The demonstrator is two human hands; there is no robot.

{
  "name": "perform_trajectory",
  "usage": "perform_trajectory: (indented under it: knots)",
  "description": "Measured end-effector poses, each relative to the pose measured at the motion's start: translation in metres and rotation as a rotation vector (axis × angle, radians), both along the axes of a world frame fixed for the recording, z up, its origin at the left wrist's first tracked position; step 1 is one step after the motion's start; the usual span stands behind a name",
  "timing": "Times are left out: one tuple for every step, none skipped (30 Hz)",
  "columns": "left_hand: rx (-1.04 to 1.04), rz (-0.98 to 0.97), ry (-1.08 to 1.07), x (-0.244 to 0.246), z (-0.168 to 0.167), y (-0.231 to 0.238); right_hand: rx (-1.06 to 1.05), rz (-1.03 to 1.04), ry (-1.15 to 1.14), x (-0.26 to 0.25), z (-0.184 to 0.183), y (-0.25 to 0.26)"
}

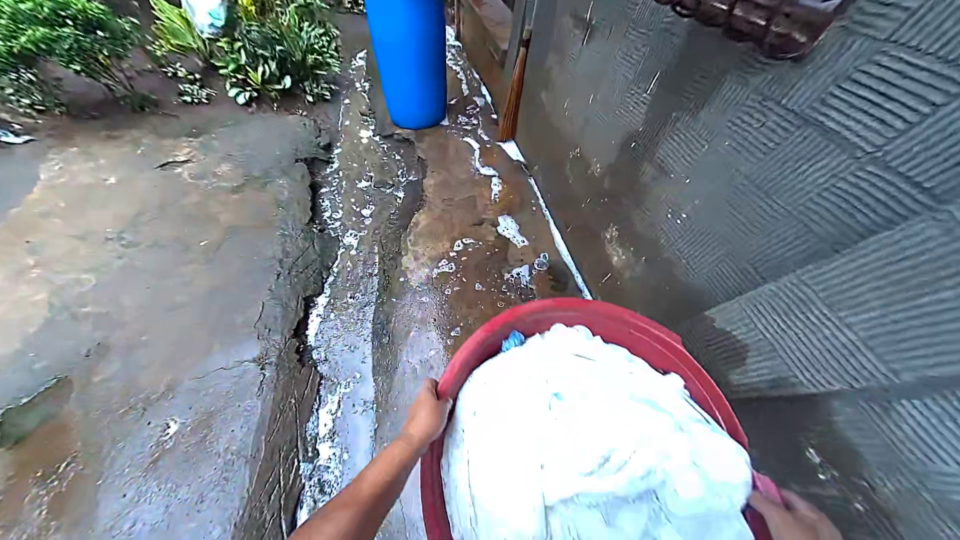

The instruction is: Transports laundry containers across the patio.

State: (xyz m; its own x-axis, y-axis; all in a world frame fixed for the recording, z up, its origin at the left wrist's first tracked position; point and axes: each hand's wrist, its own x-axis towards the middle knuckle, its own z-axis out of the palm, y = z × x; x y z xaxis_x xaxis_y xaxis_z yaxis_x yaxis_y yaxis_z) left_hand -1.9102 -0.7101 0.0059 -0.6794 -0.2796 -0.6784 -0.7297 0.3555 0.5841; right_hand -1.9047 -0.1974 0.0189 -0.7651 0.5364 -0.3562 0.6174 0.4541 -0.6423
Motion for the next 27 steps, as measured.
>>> perform_trajectory:
  knots:
    - [0.005,0.041,0.031,-0.023,0.004,-0.015,-0.014,0.000,0.010,-0.034,0.002,-0.015]
    - [0.013,0.085,0.063,-0.045,0.007,-0.028,-0.022,-0.005,0.027,-0.068,0.002,-0.029]
    - [0.020,0.131,0.090,-0.067,0.009,-0.042,-0.031,-0.009,0.050,-0.105,0.001,-0.042]
    - [0.020,0.175,0.113,-0.088,0.010,-0.056,-0.047,-0.009,0.072,-0.143,0.000,-0.058]
    - [0.017,0.216,0.127,-0.107,0.010,-0.069,-0.064,0.001,0.081,-0.182,-0.001,-0.076]
    - [0.013,0.258,0.130,-0.124,0.008,-0.080,-0.075,0.030,0.073,-0.221,-0.001,-0.092]
    - [0.013,0.305,0.132,-0.143,0.004,-0.089,-0.078,0.079,0.062,-0.264,-0.001,-0.108]
    - [0.003,0.349,0.136,-0.165,0.003,-0.102,-0.079,0.138,0.057,-0.311,-0.004,-0.129]
    - [-0.006,0.390,0.132,-0.181,0.001,-0.116,-0.079,0.192,0.044,-0.348,-0.008,-0.151]
    - [-0.007,0.432,0.118,-0.189,0.001,-0.127,-0.075,0.233,0.031,-0.377,-0.012,-0.173]
    - [-0.007,0.475,0.130,-0.204,0.001,-0.140,-0.077,0.269,0.045,-0.411,-0.014,-0.195]
    - [-0.006,0.520,0.154,-0.224,0.001,-0.156,-0.084,0.294,0.074,-0.449,-0.013,-0.220]
    - [-0.004,0.566,0.165,-0.239,0.001,-0.172,-0.093,0.318,0.084,-0.480,-0.014,-0.244]
    - [-0.004,0.609,0.166,-0.251,0.001,-0.188,-0.095,0.347,0.072,-0.508,-0.014,-0.267]
    - [-0.008,0.649,0.165,-0.265,0.003,-0.205,-0.098,0.375,0.047,-0.537,-0.011,-0.292]
    - [-0.011,0.682,0.163,-0.283,0.005,-0.223,-0.101,0.400,0.026,-0.568,-0.007,-0.317]
    - [-0.014,0.705,0.158,-0.300,0.008,-0.241,-0.100,0.425,0.005,-0.596,-0.004,-0.342]
    - [-0.020,0.721,0.151,-0.317,0.009,-0.261,-0.107,0.440,-0.012,-0.621,-0.002,-0.367]
    - [-0.025,0.725,0.151,-0.338,0.009,-0.282,-0.119,0.444,-0.020,-0.647,-0.001,-0.391]
    - [-0.030,0.730,0.163,-0.364,0.008,-0.305,-0.136,0.448,-0.016,-0.676,0.002,-0.417]
    - [-0.030,0.735,0.163,-0.384,0.007,-0.322,-0.147,0.454,-0.026,-0.700,0.001,-0.437]
    - [-0.023,0.744,0.158,-0.400,0.006,-0.335,-0.161,0.453,-0.044,-0.719,-0.001,-0.451]
    - [-0.020,0.764,0.168,-0.422,0.006,-0.349,-0.185,0.443,-0.040,-0.743,-0.003,-0.467]
    - [-0.024,0.786,0.183,-0.446,0.007,-0.364,-0.216,0.429,-0.030,-0.771,-0.003,-0.485]
    - [-0.028,0.802,0.186,-0.468,0.009,-0.378,-0.246,0.414,-0.029,-0.795,-0.004,-0.501]
    - [-0.033,0.812,0.180,-0.488,0.011,-0.390,-0.266,0.399,-0.038,-0.816,-0.006,-0.515]
    - [-0.041,0.820,0.176,-0.509,0.014,-0.402,-0.280,0.388,-0.050,-0.839,-0.009,-0.529]
